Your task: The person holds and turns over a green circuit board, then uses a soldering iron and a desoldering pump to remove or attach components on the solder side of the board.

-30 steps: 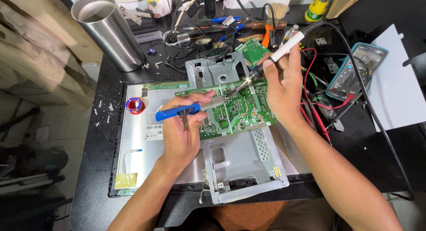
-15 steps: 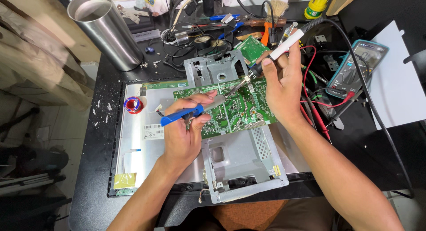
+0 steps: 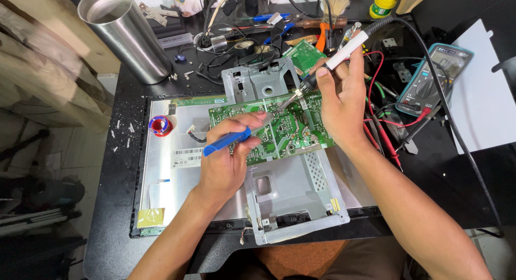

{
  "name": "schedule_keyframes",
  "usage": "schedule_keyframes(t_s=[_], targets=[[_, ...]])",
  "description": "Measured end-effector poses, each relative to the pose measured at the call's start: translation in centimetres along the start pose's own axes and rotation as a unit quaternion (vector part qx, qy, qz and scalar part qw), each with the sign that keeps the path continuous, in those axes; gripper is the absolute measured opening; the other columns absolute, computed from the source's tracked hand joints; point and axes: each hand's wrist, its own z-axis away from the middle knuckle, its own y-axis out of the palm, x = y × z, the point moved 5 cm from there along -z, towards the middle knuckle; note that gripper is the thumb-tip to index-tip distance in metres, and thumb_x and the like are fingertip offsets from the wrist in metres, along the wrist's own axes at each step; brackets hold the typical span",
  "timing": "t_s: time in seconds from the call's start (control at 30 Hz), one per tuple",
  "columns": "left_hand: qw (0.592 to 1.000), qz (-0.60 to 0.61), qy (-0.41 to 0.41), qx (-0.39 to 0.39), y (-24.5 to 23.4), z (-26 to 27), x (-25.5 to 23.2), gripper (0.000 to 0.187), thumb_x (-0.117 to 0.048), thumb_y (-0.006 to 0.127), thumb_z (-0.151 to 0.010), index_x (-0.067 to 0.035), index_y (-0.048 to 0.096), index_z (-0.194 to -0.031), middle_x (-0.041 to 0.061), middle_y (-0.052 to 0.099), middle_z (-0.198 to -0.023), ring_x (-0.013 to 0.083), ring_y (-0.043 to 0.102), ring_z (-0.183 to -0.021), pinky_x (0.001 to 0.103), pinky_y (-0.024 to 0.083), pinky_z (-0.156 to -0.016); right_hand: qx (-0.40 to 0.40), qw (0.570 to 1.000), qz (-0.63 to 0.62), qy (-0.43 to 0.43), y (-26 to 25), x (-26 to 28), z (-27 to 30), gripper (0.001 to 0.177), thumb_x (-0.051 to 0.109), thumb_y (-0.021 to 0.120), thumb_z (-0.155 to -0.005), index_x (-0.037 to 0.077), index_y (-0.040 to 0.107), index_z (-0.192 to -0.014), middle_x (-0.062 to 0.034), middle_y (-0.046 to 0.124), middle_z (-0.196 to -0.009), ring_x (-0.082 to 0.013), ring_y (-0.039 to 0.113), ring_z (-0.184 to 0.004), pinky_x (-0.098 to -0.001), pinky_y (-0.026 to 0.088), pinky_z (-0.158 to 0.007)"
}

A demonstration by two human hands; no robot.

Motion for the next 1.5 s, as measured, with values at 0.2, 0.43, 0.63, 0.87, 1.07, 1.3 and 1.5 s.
schedule_keyframes(t_s=[0.2, 0.43, 0.63, 0.87, 1.07, 1.3, 1.5], targets=[[0.999, 0.017, -0.034, -0.013, -0.3, 0.0, 0.7, 0.044, 0.017, 0.054, -0.104, -0.012, 0.035, -0.132, 0.014, 0.061, -0.129, 0.0312, 0.067, -0.129, 0.032, 0.064, -0.093, -0.001, 1.0, -0.008, -0.001, -0.1, -0.2, 0.1, 0.063, 0.001, 0.052, -0.117, -0.002, 0.01, -0.164, -0.0092, 0.068, -0.116, -0.0115, 0.063, -0.107, -0.0235, 0.049, -0.099], [0.99, 0.073, -0.031, -0.115, -3.0, -2.2, -0.3, 0.022, -0.006, 0.055, -0.115, -0.006, 0.038, -0.129, 0.018, 0.065, -0.116, 0.0314, 0.07, -0.117, 0.044, 0.057, -0.111, -0.067, 0.992, -0.101, 0.037, -1.7, -0.4, 0.2, 0.065, 0.0, 0.057, -0.114, 0.006, 0.014, -0.162, -0.0116, 0.066, -0.113, -0.0116, 0.059, -0.091, -0.0225, 0.048, -0.077], [0.959, 0.18, -0.115, -0.186, -4.7, -4.7, 0.3, 0.03, -0.018, 0.054, -0.113, -0.003, 0.038, -0.134, 0.017, 0.065, -0.115, 0.0326, 0.073, -0.11, 0.046, 0.065, -0.102, -0.041, 0.988, -0.146, 0.029, -2.9, -0.1, 1.1, 0.041, -0.008, 0.058, -0.11, 0.009, 0.028, -0.132, -0.0197, 0.063, -0.119, -0.0177, 0.065, -0.102, -0.0314, 0.059, -0.09], [0.95, 0.169, -0.174, -0.198, -3.9, -6.1, 2.3, 0.034, -0.027, 0.052, -0.111, -0.004, 0.039, -0.133, 0.012, 0.065, -0.109, 0.0285, 0.076, -0.102, 0.037, 0.065, -0.086, -0.049, 0.993, -0.1, -0.035, -3.3, -0.6, 3.9, 0.041, -0.008, 0.061, -0.107, 0.011, 0.028, -0.123, -0.0178, 0.06, -0.113, -0.0193, 0.061, -0.1, -0.0323, 0.053, -0.097], [0.957, 0.146, -0.165, -0.191, -3.5, -5.6, 3.4, 0.036, -0.029, 0.053, -0.111, -0.005, 0.039, -0.134, 0.011, 0.065, -0.11, 0.027, 0.075, -0.104, 0.036, 0.064, -0.086, -0.036, 0.991, -0.107, -0.073, -2.4, 0.0, 4.5, 0.044, 0.002, 0.07, -0.107, 0.012, 0.029, -0.119, -0.0159, 0.06, -0.11, -0.0193, 0.063, -0.101, -0.0326, 0.054, -0.095], [0.956, 0.144, -0.166, -0.196, -3.4, -5.0, 3.8, 0.034, -0.027, 0.052, -0.112, -0.005, 0.039, -0.134, 0.011, 0.065, -0.11, 0.0269, 0.075, -0.104, 0.037, 0.065, -0.087, -0.038, 0.991, -0.117, -0.057, -2.4, 0.1, 4.8, 0.046, 0.009, 0.074, -0.108, 0.011, 0.029, -0.12, -0.0163, 0.061, -0.111, -0.0197, 0.063, -0.103, -0.0329, 0.054, -0.097], [0.912, 0.268, -0.176, -0.255, -5.0, -5.3, 4.2, 0.029, -0.026, 0.044, -0.112, -0.01, 0.04, -0.135, 0.006, 0.058, -0.1, 0.0186, 0.065, -0.094, 0.045, 0.064, -0.097, -0.036, 0.99, -0.118, -0.064, -2.3, 0.1, 5.0, 0.048, 0.013, 0.076, -0.107, 0.011, 0.03, -0.12, -0.0158, 0.061, -0.111, -0.0195, 0.063, -0.103, -0.0338, 0.054, -0.098]])
